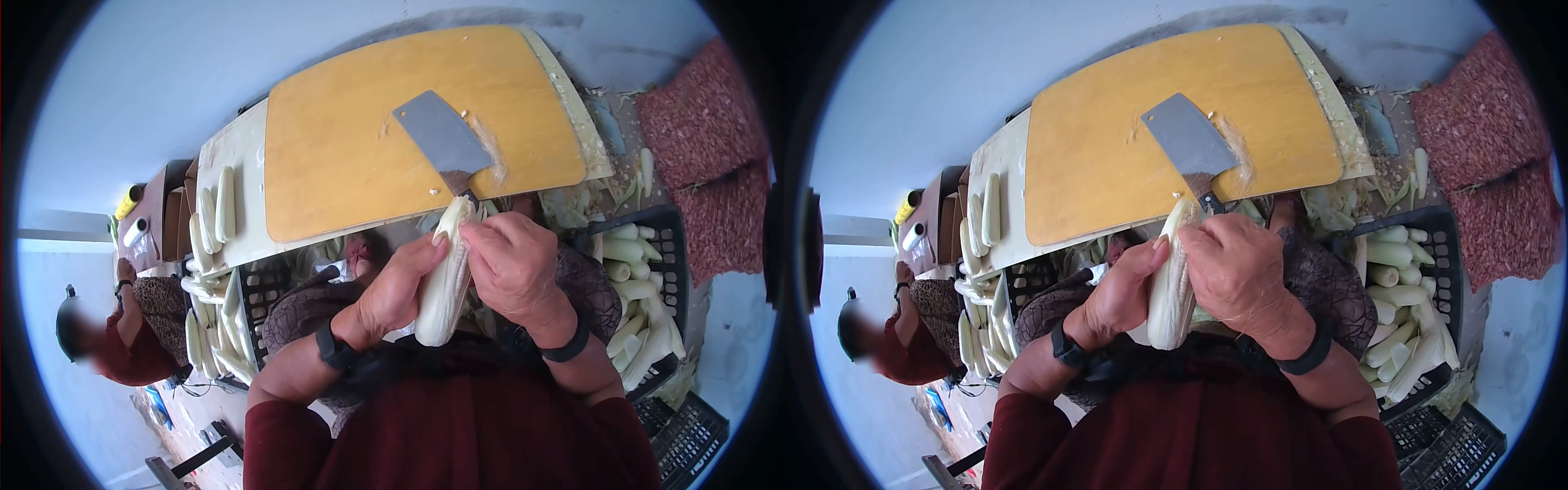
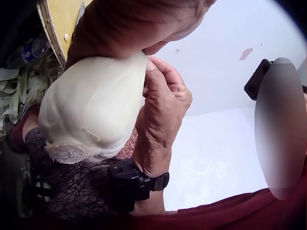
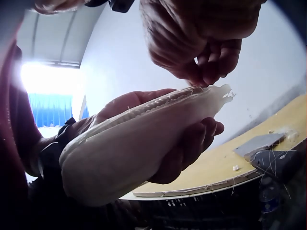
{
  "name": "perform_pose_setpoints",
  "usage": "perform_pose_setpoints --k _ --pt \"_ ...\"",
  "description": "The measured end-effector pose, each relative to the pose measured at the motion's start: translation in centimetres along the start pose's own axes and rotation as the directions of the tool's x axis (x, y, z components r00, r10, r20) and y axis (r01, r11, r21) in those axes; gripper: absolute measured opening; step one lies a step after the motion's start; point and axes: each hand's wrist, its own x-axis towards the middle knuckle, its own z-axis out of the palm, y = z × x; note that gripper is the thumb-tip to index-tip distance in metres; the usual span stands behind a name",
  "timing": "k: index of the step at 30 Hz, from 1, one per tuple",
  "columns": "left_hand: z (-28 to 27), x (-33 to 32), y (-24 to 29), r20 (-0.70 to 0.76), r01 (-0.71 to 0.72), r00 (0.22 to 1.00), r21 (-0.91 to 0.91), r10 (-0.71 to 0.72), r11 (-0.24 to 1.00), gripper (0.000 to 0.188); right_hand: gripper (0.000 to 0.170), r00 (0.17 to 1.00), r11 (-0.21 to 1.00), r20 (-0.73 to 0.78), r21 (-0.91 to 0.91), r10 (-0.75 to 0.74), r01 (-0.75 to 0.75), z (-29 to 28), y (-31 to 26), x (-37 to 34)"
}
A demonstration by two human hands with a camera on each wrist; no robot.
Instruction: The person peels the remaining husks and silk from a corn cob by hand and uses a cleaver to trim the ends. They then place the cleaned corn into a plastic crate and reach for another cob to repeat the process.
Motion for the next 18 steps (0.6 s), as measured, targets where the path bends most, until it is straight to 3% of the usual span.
perform_pose_setpoints --k 7,11,13,14,16,18 --pt "0.4 0.0 0.1 -0.047 -0.009 0.999 0.026 0.01 1.0 0.047 0.016 0.995 0.995 0.057 -0.046 -0.08 0.083 0.1 0.0 0.0" --pt "0.2 0.1 0.3 -0.033 0.001 0.999 0.012 -0.001 1.0 0.045 0.015 0.996 1.0 0.085 -0.012 -0.012 0.013 -0.5 -0.2 0.3" --pt "0.5 0.0 0.6 -0.027 -0.004 1.0 0.0 0.004 1.0 0.045 0.016 0.997 0.962 0.007 0.262 0.074 -0.074 -0.6 0.0 0.4" --pt "0.6 -0.1 0.7 -0.021 -0.007 1.0 -0.013 0.007 1.0 0.044 0.016 0.997 0.962 0.006 0.263 0.071 -0.07 -0.9 0.0 0.5" --pt "0.4 0.0 0.7 -0.008 -0.016 1.0 -0.011 0.016 1.0 0.044 0.014 0.98 0.886 0.075 0.417 0.186 -0.201 -1.5 -0.1 0.6" --pt "0.2 0.0 0.6 0.005 -0.02 1.0 -0.011 0.02 1.0 0.044 0.013 0.97 0.873 0.096 0.424 0.223 -0.242 -1.6 -0.4 0.7"
